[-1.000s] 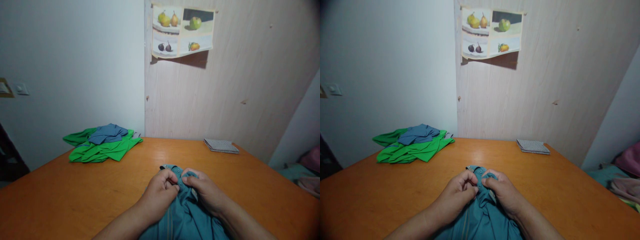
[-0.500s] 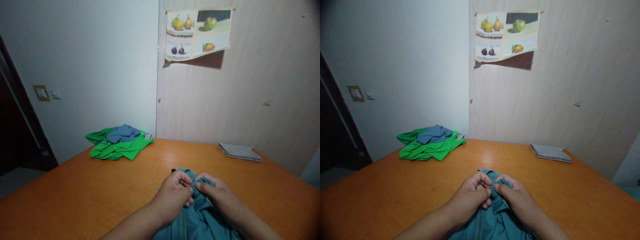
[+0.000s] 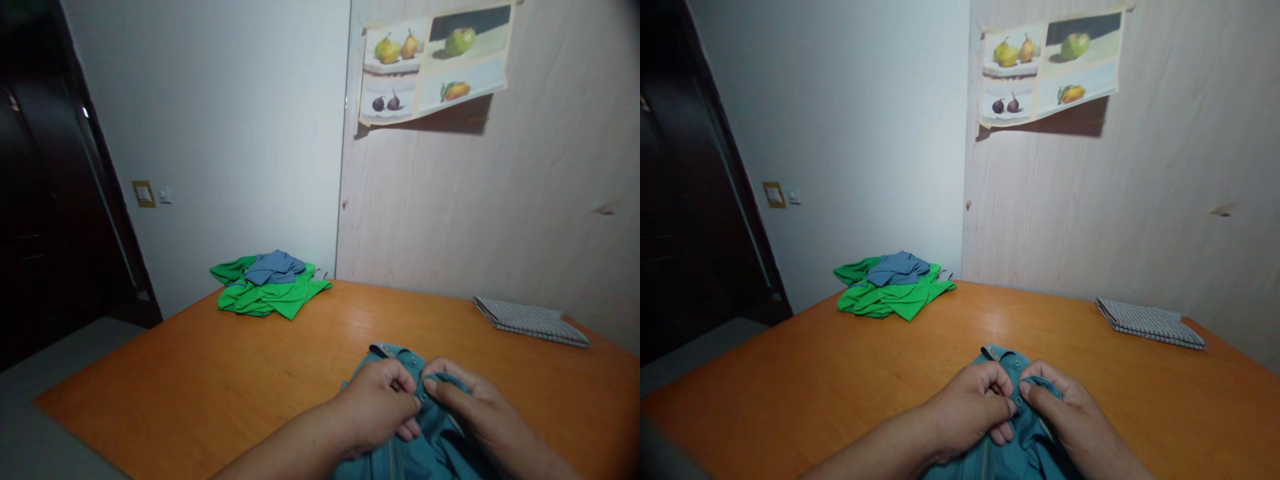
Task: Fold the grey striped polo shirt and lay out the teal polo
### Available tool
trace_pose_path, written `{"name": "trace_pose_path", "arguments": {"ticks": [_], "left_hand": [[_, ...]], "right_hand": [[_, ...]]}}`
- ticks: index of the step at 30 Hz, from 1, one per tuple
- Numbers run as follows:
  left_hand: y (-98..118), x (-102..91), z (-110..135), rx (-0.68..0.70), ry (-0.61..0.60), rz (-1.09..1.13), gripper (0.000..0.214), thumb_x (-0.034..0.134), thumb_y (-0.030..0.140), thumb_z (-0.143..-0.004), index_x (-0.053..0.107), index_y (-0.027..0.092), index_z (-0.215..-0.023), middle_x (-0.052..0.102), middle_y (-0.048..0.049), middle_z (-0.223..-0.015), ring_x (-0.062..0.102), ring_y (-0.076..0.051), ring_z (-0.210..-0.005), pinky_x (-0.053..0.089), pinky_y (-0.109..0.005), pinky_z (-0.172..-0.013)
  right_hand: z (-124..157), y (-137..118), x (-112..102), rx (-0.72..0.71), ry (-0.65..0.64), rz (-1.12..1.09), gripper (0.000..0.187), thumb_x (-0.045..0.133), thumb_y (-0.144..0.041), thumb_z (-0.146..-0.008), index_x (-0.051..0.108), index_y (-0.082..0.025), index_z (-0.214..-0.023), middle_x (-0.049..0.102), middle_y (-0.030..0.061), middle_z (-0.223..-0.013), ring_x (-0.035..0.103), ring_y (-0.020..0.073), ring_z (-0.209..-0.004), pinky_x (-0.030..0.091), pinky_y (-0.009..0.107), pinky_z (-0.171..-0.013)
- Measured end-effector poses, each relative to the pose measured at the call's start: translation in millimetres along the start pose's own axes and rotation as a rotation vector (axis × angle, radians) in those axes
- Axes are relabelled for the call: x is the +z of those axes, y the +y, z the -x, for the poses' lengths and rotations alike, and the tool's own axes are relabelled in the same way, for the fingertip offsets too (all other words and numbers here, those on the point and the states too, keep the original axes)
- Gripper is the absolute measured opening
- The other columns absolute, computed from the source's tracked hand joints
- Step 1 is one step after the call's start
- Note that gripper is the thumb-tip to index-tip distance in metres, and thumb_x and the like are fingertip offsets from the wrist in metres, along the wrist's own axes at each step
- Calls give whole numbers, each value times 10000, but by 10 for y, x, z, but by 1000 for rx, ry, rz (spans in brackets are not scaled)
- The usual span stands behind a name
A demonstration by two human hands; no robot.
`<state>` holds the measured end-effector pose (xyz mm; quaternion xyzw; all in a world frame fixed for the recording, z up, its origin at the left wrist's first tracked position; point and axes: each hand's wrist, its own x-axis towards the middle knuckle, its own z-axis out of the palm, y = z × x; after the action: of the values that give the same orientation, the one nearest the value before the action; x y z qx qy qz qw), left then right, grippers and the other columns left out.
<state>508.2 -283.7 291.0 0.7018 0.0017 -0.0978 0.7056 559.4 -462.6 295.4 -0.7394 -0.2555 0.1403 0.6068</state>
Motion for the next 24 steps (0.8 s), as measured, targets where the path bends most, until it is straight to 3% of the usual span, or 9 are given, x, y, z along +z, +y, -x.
{"name": "trace_pose_path", "arguments": {"ticks": [5, 16, 24], "left_hand": [[58, -51, 14, -15, -99, 159, 227, 587, 224, -680, 501, 206, -890, 590, 38, -494, 555, -125, -434, 432, -187, -438], [119, -137, 42, 1, -58, 31, 164, 625, 260, -681, 555, 190, -811, 499, 72, -470, 433, -79, -407, 313, -170, -395], [117, -142, 52, 22, -44, -69, 149, 569, 239, -694, 529, 196, -831, 486, 80, -516, 443, -82, -446, 324, -191, -435]], "right_hand": [[-18, 53, -9, 16, -17, -36, 335, 597, -537, -898, 607, -205, -860, 544, -20, -736, 469, 147, -702, 400, 280, -667], [-14, -31, 34, -6, -37, -84, 308, 633, -478, -885, 568, -185, -814, 478, -44, -688, 388, 104, -631, 339, 234, -583], [14, -113, -8, 49, -234, -95, 224, 704, -336, -785, 611, -162, -894, 566, -18, -753, 460, 111, -667, 360, 236, -615]]}}
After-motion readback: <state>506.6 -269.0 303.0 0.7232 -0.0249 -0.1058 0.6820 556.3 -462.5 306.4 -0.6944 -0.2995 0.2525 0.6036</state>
